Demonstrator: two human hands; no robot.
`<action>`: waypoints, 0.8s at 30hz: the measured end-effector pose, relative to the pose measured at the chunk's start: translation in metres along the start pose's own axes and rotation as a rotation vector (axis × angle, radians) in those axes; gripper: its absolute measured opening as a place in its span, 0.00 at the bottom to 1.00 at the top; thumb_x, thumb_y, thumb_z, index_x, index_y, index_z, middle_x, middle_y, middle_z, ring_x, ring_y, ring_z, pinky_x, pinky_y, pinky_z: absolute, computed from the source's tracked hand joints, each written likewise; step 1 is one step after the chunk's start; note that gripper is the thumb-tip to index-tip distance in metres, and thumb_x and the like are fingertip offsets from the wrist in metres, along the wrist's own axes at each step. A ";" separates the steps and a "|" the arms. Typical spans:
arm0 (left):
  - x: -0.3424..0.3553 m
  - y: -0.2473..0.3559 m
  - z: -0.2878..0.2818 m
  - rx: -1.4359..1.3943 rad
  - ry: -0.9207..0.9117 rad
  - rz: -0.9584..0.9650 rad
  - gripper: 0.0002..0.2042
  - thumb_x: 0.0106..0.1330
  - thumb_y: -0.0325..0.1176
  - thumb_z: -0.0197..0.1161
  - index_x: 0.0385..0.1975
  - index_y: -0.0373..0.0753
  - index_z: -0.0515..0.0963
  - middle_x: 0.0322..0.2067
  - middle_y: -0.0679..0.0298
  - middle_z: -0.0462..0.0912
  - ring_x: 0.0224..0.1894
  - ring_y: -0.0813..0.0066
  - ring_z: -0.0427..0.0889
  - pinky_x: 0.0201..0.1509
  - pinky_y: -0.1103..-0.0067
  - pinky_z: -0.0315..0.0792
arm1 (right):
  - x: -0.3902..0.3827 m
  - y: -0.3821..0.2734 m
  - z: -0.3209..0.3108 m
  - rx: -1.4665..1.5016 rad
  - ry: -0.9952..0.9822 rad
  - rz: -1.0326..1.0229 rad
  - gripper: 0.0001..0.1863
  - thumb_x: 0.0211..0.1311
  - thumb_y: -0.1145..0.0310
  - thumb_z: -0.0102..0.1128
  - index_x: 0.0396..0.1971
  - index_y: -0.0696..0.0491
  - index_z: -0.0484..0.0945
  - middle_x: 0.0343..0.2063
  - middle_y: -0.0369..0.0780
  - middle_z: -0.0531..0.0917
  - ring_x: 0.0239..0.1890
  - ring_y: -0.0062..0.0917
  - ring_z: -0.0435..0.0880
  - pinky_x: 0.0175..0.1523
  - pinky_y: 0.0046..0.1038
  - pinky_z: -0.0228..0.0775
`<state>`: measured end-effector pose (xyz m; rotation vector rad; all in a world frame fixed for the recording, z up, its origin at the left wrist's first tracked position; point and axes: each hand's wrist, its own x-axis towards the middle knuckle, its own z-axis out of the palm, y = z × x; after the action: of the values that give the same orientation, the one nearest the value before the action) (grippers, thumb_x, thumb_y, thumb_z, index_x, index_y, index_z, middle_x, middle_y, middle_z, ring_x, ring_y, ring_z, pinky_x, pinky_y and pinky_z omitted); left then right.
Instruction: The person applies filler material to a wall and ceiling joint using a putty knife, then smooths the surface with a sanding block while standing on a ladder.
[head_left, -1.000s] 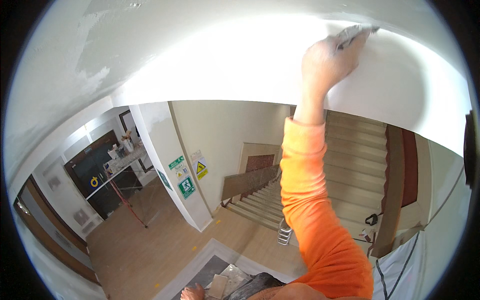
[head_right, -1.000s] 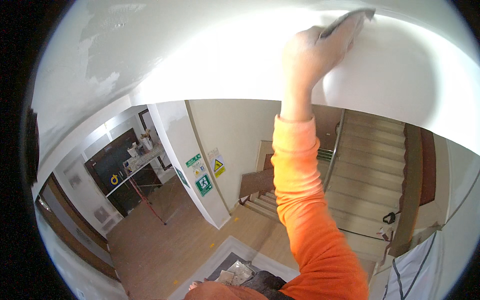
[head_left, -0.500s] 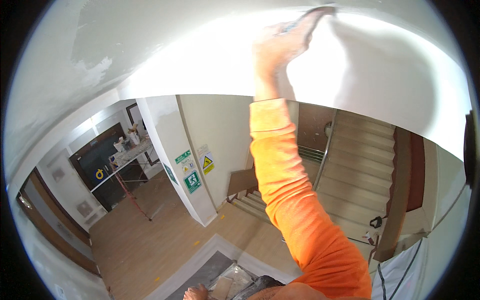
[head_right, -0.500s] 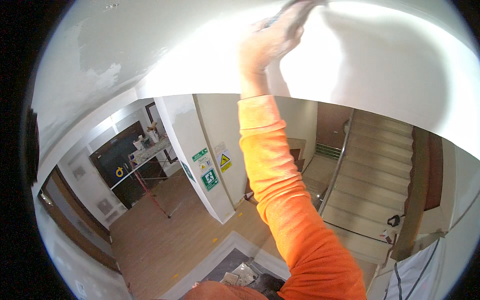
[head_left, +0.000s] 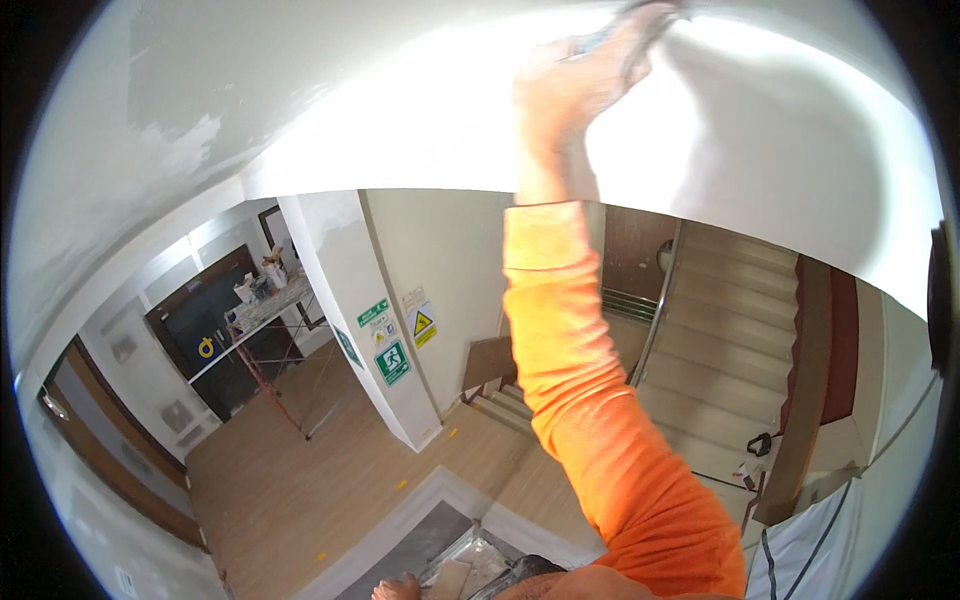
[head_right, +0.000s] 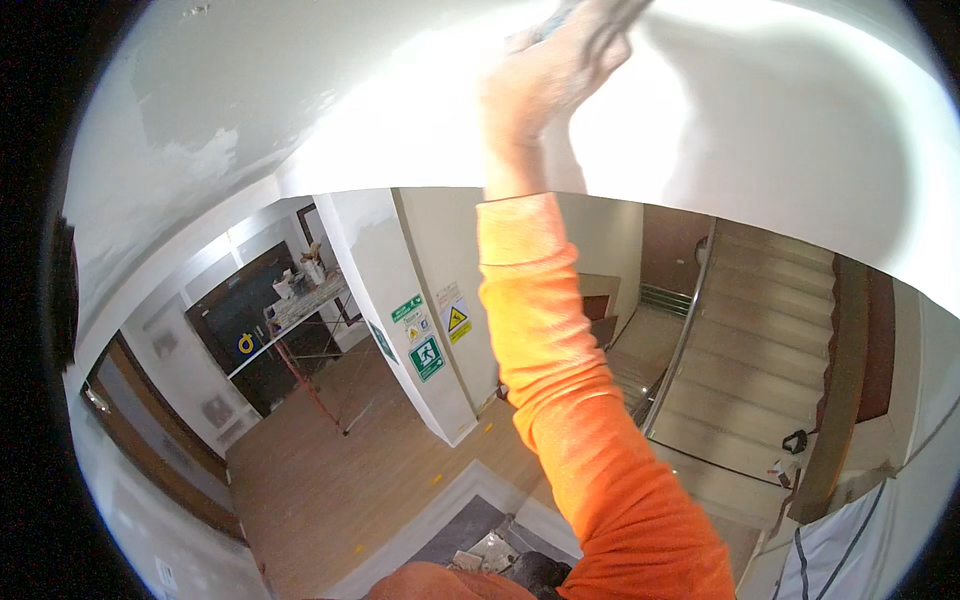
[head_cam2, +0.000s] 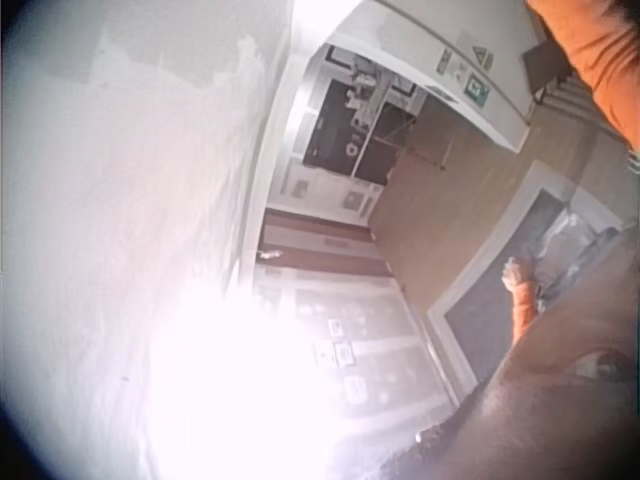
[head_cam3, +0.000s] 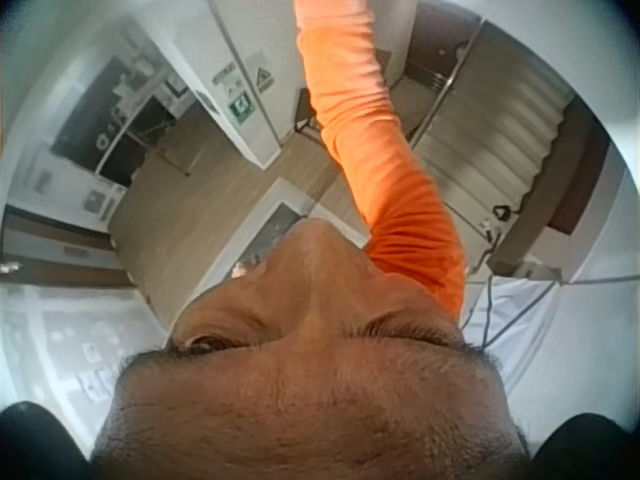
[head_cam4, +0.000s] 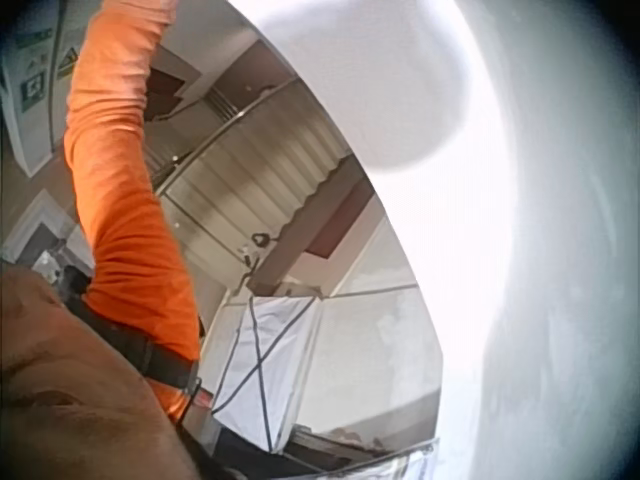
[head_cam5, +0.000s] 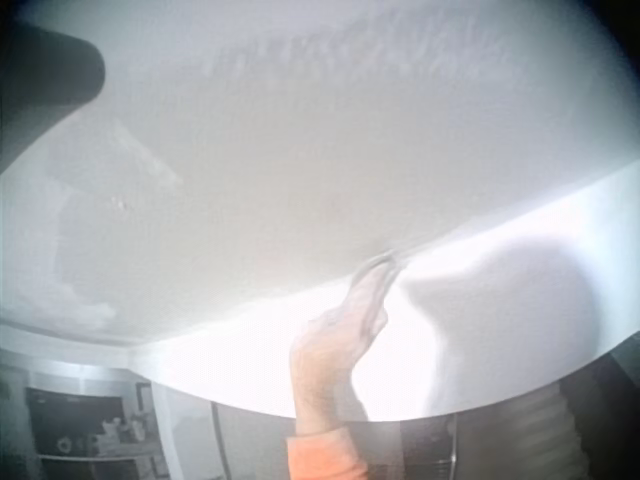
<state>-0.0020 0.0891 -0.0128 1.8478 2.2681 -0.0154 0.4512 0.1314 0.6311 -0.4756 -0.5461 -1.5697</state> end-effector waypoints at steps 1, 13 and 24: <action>-0.001 -0.002 0.000 0.002 0.000 -0.006 0.24 0.59 0.57 0.65 0.28 0.37 0.87 0.34 0.49 0.89 0.42 0.52 0.88 0.48 0.60 0.80 | -0.023 -0.013 0.006 0.055 -0.093 0.129 0.40 0.58 0.84 0.45 0.74 0.63 0.53 0.73 0.58 0.60 0.74 0.51 0.56 0.79 0.44 0.42; -0.006 -0.004 -0.003 -0.001 -0.023 -0.006 0.24 0.60 0.57 0.65 0.29 0.37 0.88 0.34 0.49 0.89 0.43 0.52 0.89 0.48 0.60 0.80 | 0.013 0.017 -0.035 0.053 -0.064 0.139 0.35 0.66 0.79 0.48 0.73 0.65 0.56 0.71 0.60 0.62 0.62 0.48 0.74 0.65 0.38 0.64; -0.018 -0.013 -0.002 0.008 -0.015 0.015 0.24 0.60 0.57 0.65 0.29 0.38 0.88 0.35 0.49 0.89 0.43 0.52 0.89 0.48 0.60 0.80 | -0.096 -0.046 0.004 0.203 -0.671 0.447 0.44 0.52 0.88 0.57 0.74 0.55 0.61 0.73 0.52 0.62 0.76 0.42 0.58 0.78 0.39 0.52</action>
<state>-0.0121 0.0692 -0.0093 1.8617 2.2474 -0.0358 0.4123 0.2122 0.5742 -0.9066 -1.0170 -0.8934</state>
